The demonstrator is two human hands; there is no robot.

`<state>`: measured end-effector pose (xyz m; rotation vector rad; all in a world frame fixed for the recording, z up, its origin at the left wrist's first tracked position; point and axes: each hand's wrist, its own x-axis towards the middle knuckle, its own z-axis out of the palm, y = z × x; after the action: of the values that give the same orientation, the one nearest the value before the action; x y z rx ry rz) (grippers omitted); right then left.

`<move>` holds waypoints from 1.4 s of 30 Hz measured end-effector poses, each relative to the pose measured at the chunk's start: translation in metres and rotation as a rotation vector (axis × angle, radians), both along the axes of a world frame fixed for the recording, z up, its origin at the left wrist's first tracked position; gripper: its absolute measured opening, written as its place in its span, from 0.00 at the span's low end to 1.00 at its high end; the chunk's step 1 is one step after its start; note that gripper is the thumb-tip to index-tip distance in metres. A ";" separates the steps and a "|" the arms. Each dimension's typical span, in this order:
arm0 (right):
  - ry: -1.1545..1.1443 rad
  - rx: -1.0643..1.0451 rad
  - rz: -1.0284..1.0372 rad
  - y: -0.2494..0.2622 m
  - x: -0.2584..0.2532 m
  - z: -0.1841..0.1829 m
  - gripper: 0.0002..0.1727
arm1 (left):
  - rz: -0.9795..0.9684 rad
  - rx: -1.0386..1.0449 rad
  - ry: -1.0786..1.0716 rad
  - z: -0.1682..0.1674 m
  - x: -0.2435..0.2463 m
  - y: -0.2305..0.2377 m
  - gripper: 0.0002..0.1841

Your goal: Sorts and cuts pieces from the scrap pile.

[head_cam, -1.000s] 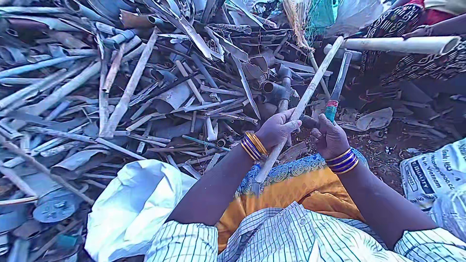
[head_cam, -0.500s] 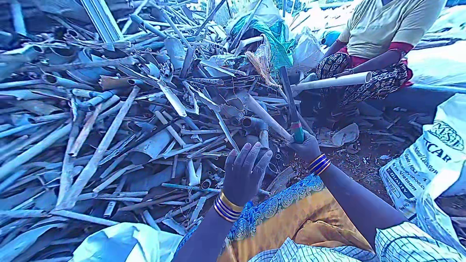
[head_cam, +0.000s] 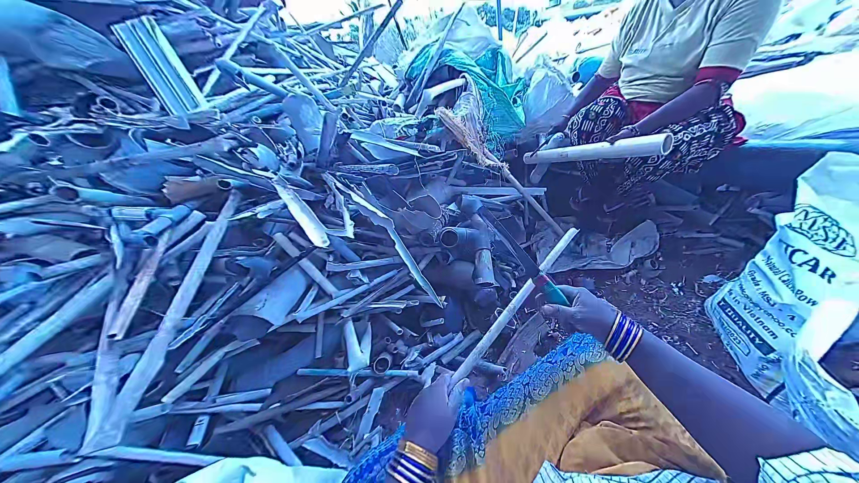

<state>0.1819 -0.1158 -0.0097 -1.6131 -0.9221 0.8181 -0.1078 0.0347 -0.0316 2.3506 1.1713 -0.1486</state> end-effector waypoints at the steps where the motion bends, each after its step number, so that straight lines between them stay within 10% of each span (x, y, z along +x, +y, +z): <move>1: 0.193 0.005 0.007 -0.005 0.001 -0.003 0.16 | 0.025 -0.029 -0.081 -0.016 -0.002 0.001 0.26; 5: 0.352 -0.074 -0.014 -0.015 0.004 -0.015 0.13 | 0.163 -0.090 -0.244 -0.034 0.000 0.003 0.23; 10: -0.424 -0.465 0.100 -0.011 -0.016 -0.025 0.32 | 0.230 -0.105 -0.288 -0.032 0.005 0.011 0.21; 16: -1.030 -0.451 0.551 -0.020 -0.026 -0.048 0.32 | 0.336 -0.210 -0.372 -0.028 0.013 0.019 0.17; 21: -0.813 -0.775 0.037 0.006 0.041 -0.035 0.32 | 0.396 -0.385 -0.558 -0.038 0.010 0.022 0.11; 27: -1.019 -0.463 0.520 -0.015 -0.009 -0.041 0.31 | 0.360 -0.179 -0.452 -0.034 0.015 0.022 0.17; 32: -0.851 -0.619 0.068 -0.007 0.035 -0.043 0.32 | 0.334 -0.036 -0.476 -0.035 0.014 0.015 0.19; 37: -1.034 -0.500 0.472 -0.023 0.003 -0.047 0.33 | 0.363 -0.036 -0.496 -0.035 0.014 0.017 0.20; 42: -0.947 -0.505 0.120 -0.015 0.021 -0.054 0.32 | 0.286 -0.046 -0.499 -0.037 0.011 0.013 0.21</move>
<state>0.2027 -0.1311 -0.0637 -2.4820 -1.5555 0.3322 -0.0964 0.0476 -0.0689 1.9847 1.2067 0.4772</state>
